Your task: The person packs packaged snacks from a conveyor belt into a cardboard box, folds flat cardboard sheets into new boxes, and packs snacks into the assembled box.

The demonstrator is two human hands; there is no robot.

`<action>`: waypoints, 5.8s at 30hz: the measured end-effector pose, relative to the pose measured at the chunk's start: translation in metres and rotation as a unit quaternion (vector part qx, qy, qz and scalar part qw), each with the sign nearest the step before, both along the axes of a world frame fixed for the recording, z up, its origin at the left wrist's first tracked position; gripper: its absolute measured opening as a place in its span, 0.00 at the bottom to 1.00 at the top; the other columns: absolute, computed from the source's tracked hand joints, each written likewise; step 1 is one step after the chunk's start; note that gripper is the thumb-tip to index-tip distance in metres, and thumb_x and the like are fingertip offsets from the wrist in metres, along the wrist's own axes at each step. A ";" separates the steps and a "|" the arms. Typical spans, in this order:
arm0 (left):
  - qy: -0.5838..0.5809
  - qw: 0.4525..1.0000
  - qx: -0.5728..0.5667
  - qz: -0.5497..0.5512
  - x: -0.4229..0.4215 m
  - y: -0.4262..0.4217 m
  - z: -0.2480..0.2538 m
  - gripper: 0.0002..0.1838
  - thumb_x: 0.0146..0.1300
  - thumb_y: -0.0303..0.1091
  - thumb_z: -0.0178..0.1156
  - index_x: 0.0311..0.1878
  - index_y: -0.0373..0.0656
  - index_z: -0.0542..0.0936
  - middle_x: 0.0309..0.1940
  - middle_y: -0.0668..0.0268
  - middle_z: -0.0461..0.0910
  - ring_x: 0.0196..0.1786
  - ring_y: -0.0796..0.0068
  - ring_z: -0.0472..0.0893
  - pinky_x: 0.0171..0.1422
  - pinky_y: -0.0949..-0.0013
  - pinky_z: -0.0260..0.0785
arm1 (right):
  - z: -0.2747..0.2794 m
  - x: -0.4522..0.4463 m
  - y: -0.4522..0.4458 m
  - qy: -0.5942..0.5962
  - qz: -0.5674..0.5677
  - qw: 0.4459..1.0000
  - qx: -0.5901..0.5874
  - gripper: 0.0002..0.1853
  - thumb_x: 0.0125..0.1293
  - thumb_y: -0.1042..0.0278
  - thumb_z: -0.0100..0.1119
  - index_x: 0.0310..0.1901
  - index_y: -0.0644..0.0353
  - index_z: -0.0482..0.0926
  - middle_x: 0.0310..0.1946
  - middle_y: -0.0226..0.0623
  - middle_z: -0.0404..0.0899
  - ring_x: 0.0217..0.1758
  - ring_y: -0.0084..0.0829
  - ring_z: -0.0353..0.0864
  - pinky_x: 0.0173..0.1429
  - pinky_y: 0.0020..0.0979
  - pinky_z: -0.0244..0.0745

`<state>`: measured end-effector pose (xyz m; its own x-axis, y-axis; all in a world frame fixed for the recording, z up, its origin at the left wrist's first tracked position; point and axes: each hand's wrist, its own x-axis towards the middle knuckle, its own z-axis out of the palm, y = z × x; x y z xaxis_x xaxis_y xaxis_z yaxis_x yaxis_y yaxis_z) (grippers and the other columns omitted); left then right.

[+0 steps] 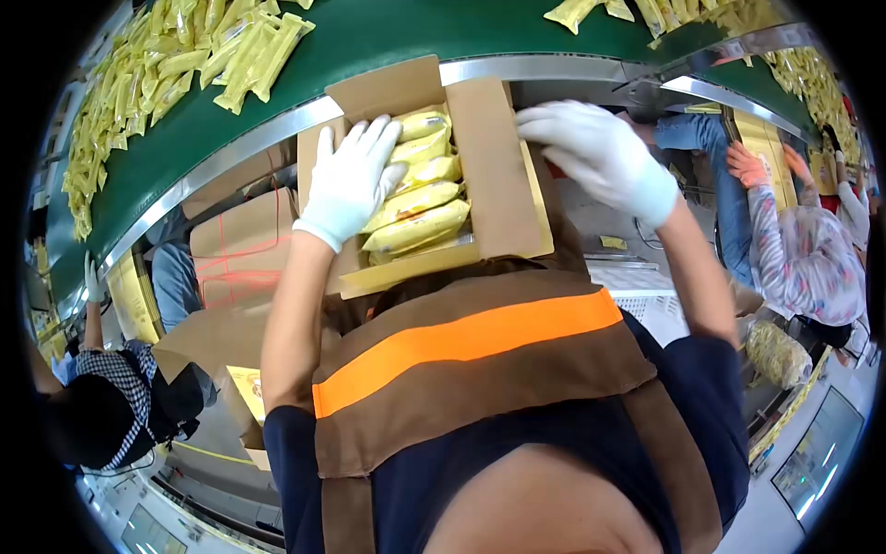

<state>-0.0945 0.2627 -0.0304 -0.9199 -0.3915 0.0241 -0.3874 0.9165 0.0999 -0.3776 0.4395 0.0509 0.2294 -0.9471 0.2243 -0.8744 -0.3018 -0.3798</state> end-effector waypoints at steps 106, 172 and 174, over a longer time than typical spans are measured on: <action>0.629 0.582 0.502 0.116 -0.003 0.050 0.074 0.57 0.61 0.75 0.52 0.80 0.43 0.46 0.74 0.55 0.60 0.72 0.57 0.65 0.79 0.55 0.52 | 0.069 0.041 -0.058 -0.312 0.212 0.913 0.155 0.14 0.65 0.60 0.62 0.26 0.61 0.79 0.18 0.42 0.75 0.22 0.41 0.76 0.30 0.35 0.70; 0.123 0.973 -0.065 0.182 0.011 -0.047 -0.001 0.48 0.56 0.59 0.62 0.75 0.41 0.61 0.75 0.46 0.57 0.78 0.33 0.49 0.76 0.29 0.39 | -0.031 -0.101 -0.073 -0.092 -0.148 0.965 -0.195 0.20 0.60 0.66 0.59 0.54 0.60 0.78 0.57 0.46 0.78 0.61 0.48 0.76 0.68 0.44 0.68; 0.134 0.952 -0.128 0.242 0.017 -0.136 0.005 0.57 0.49 0.69 0.64 0.76 0.43 0.59 0.76 0.46 0.56 0.78 0.35 0.50 0.75 0.28 0.39 | 0.002 -0.161 -0.150 -0.144 -0.210 0.947 -0.197 0.22 0.65 0.61 0.60 0.59 0.61 0.77 0.60 0.47 0.77 0.64 0.44 0.76 0.69 0.39 0.69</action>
<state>-0.0773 0.1264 -0.0253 -0.5803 -0.7181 0.3842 -0.7632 0.6441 0.0511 -0.5383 0.2896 0.0532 -0.2735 -0.7715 0.5745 -0.8264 -0.1172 -0.5508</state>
